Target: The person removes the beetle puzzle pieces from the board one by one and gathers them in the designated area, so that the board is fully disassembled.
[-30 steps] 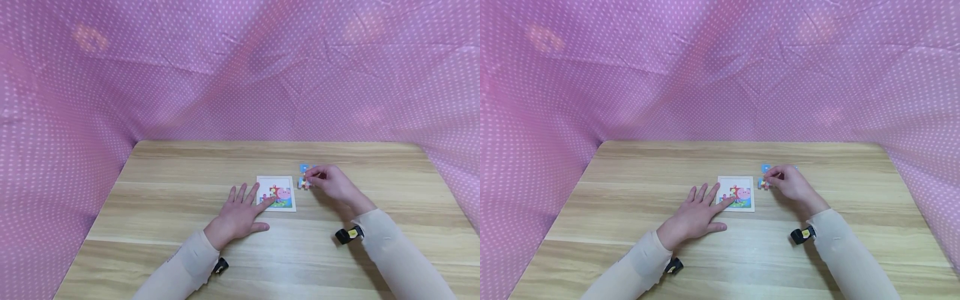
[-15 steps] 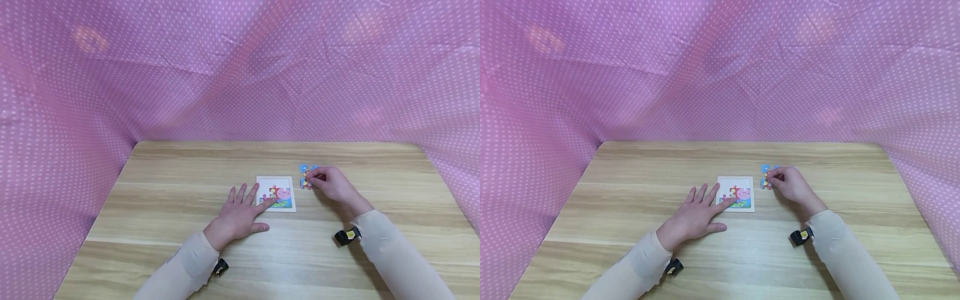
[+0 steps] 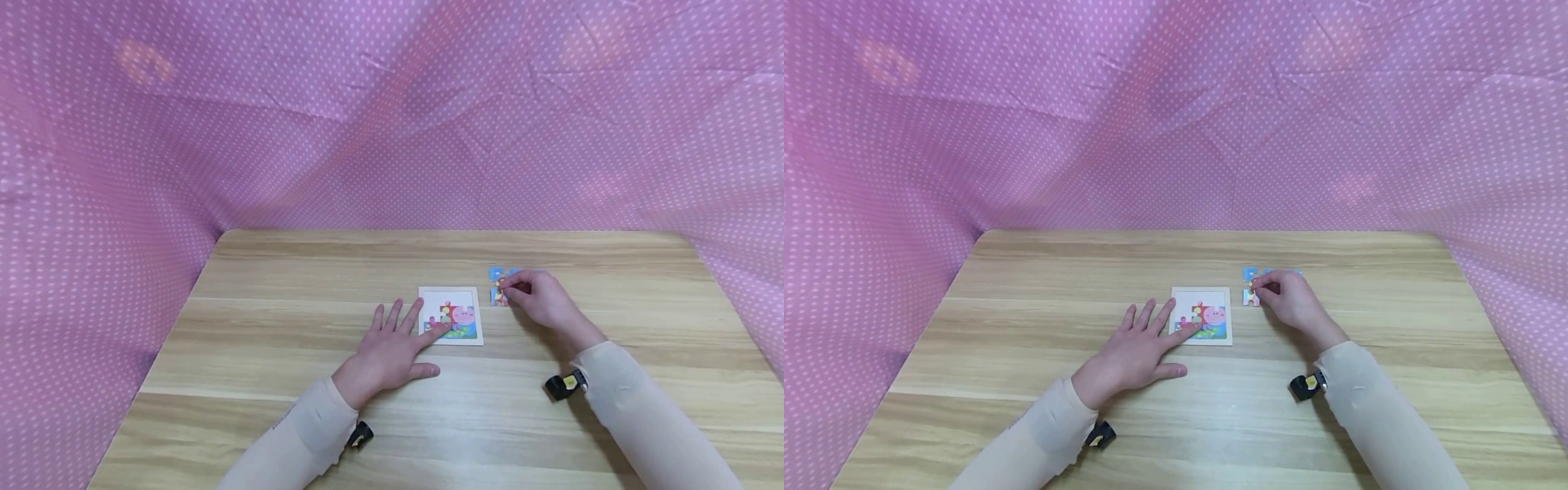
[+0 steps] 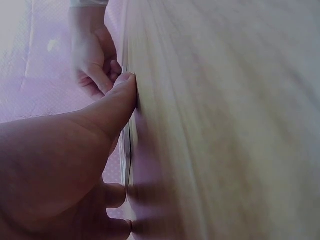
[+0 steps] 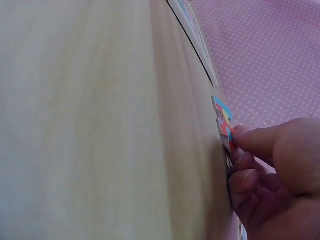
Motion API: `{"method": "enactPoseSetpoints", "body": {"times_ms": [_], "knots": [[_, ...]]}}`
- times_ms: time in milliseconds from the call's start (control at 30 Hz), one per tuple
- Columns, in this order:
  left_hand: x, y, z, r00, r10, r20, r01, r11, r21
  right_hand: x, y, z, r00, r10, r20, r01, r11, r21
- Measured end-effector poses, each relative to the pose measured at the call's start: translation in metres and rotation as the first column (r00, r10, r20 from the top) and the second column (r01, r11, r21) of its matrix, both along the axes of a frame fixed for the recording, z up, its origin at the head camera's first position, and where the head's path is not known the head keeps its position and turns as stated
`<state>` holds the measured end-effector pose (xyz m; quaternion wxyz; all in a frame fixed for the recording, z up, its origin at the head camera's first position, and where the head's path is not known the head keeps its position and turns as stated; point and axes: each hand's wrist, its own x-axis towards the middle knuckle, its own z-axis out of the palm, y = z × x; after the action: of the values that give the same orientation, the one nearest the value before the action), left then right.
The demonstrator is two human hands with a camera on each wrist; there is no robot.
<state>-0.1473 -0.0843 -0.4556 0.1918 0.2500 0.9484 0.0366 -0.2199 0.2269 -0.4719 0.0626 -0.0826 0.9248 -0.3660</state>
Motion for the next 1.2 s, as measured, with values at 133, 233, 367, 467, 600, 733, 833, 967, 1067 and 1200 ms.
{"method": "enactPoseSetpoints", "body": {"times_ms": [133,233,367,467,600,733,833,967,1067,1200], "knots": [[0.0005,0.0003,0.0002,1.000,0.000,-0.005,0.000,1.000,-0.002,-0.0002,0.0002,0.0000,1.000,-0.001,0.007,0.001,1.000,0.009],[0.0007,0.0004,0.0004,1.000,0.000,-0.007,0.000,1.000,0.000,-0.0008,0.0009,-0.0008,1.000,-0.002,0.015,0.002,1.000,0.014],[0.0004,0.0003,0.0000,1.000,0.000,-0.003,0.000,1.000,0.001,-0.0013,0.0013,-0.0016,1.000,0.001,0.015,-0.001,1.000,0.010],[0.0001,0.0002,-0.0002,1.000,0.000,-0.001,0.000,1.000,0.002,-0.0011,0.0010,-0.0018,1.000,0.005,0.002,-0.005,1.000,0.003],[0.0003,0.0003,0.0002,1.000,0.002,0.002,-0.002,1.000,0.010,0.0000,0.0009,-0.0015,1.000,0.004,-0.013,-0.004,1.000,0.008],[0.0003,0.0003,0.0007,1.000,0.004,0.004,-0.004,1.000,0.015,0.0019,0.0007,-0.0012,1.000,-0.005,-0.004,0.005,1.000,0.015],[0.0002,0.0003,0.0013,1.000,0.005,0.004,-0.005,1.000,0.016,0.0031,0.0010,-0.0016,1.000,0.003,-0.009,-0.003,1.000,0.006],[0.0002,0.0004,0.0019,1.000,0.007,0.006,-0.007,1.000,0.019,0.0039,0.0016,-0.0034,1.000,0.016,-0.017,-0.016,1.000,0.006],[-0.0001,0.0004,0.0020,1.000,0.007,0.010,-0.007,1.000,0.018,0.0043,0.0020,-0.0047,1.000,0.015,-0.008,-0.015,1.000,0.015],[-0.0004,0.0003,0.0025,1.000,0.006,0.011,-0.006,1.000,0.018,0.0040,0.0024,-0.0055,1.000,0.018,-0.004,-0.017,1.000,0.016]]}}
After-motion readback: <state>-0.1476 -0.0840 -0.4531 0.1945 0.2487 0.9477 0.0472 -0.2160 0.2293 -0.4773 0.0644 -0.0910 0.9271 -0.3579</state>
